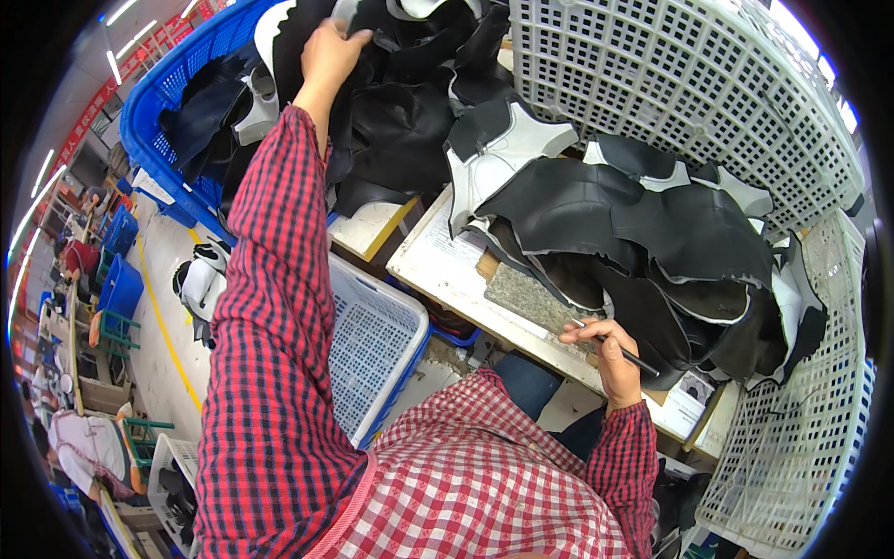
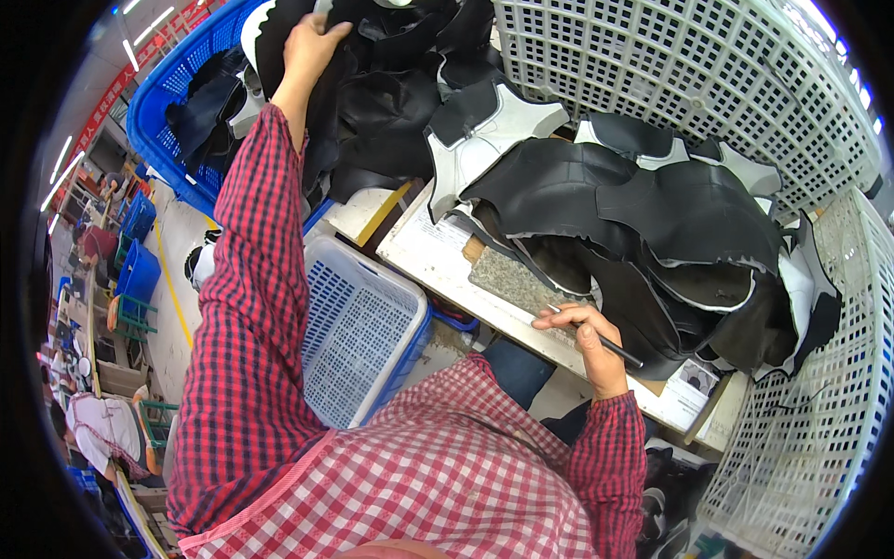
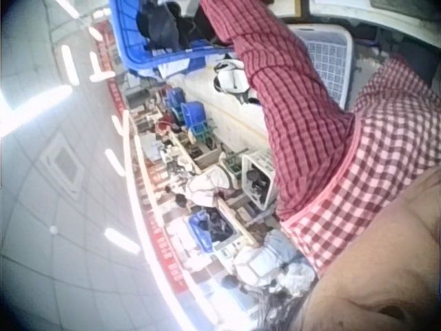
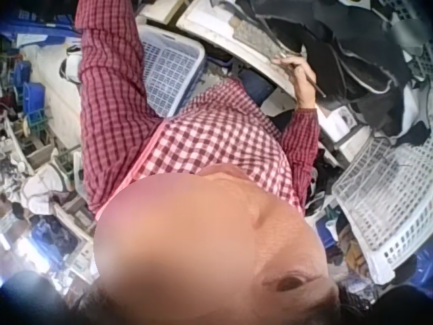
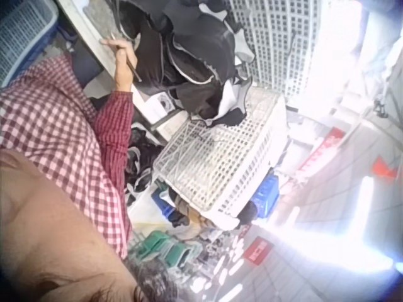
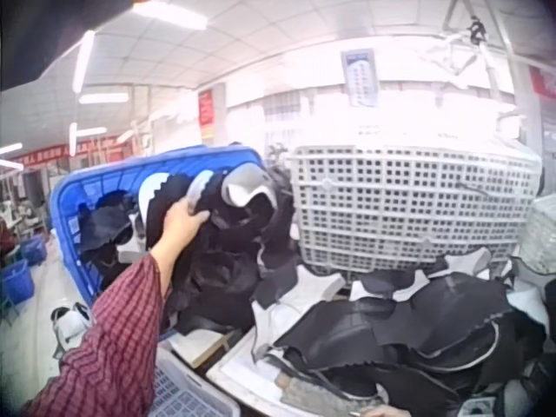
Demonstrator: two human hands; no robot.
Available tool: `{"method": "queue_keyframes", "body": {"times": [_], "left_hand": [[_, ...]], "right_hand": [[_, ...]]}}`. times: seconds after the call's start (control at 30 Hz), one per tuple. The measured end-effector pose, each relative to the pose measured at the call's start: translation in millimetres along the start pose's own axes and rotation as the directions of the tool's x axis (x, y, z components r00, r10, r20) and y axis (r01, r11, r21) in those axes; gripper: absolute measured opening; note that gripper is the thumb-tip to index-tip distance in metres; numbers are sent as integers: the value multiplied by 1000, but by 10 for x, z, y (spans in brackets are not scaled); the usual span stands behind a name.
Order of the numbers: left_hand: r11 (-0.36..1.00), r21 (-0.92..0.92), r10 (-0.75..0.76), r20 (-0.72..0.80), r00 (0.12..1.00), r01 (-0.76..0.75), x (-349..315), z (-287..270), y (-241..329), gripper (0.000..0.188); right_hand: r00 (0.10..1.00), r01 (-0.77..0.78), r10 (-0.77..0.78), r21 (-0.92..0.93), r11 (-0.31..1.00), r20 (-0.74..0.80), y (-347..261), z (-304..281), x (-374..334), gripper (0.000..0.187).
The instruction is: The person picks black and white shoe parts from a blue basket, places them on a work surface, and marks them with a pen. They then fold and align the parts by hand, preparing them for assembly. The person handles multiple parts one at a time, turning them over and inspecting edges.
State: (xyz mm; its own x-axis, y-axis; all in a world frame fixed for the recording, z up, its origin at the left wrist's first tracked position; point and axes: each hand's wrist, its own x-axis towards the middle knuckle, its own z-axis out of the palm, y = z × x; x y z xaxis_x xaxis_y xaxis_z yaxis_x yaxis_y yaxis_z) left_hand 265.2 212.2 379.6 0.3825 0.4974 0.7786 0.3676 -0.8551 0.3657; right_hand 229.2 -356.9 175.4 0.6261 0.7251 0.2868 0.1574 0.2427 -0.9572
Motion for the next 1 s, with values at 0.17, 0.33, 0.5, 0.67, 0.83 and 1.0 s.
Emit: {"method": "queue_keyframes", "body": {"times": [0.17,0.33,0.5,0.67,0.83,1.0], "left_hand": [[756,-582,-340,44,939,301,131,80,-387,47],[-390,-912,-605,359,711,128,-86,-160,-516,37],[-91,-996,-360,26,933,-8,-615,-596,195,34],[451,-780,23,-475,879,-434,-1233,-1227,957,19],[490,-491,763,-157,626,-720,-1858,-475,1562,23],[512,-747,845,527,90,-424,-2813,15,1328,17]], "right_hand": [[999,-21,22,25,999,-33,-18,-83,-134,56],[992,16,-13,25,1000,-129,25,-185,-201,54],[993,28,-24,29,999,-119,54,-223,-217,49],[981,9,0,46,999,-193,54,-167,-170,51],[963,207,-222,-105,973,-152,40,-79,-31,72],[979,61,-82,-113,992,-188,-126,-5,-70,53]]}}
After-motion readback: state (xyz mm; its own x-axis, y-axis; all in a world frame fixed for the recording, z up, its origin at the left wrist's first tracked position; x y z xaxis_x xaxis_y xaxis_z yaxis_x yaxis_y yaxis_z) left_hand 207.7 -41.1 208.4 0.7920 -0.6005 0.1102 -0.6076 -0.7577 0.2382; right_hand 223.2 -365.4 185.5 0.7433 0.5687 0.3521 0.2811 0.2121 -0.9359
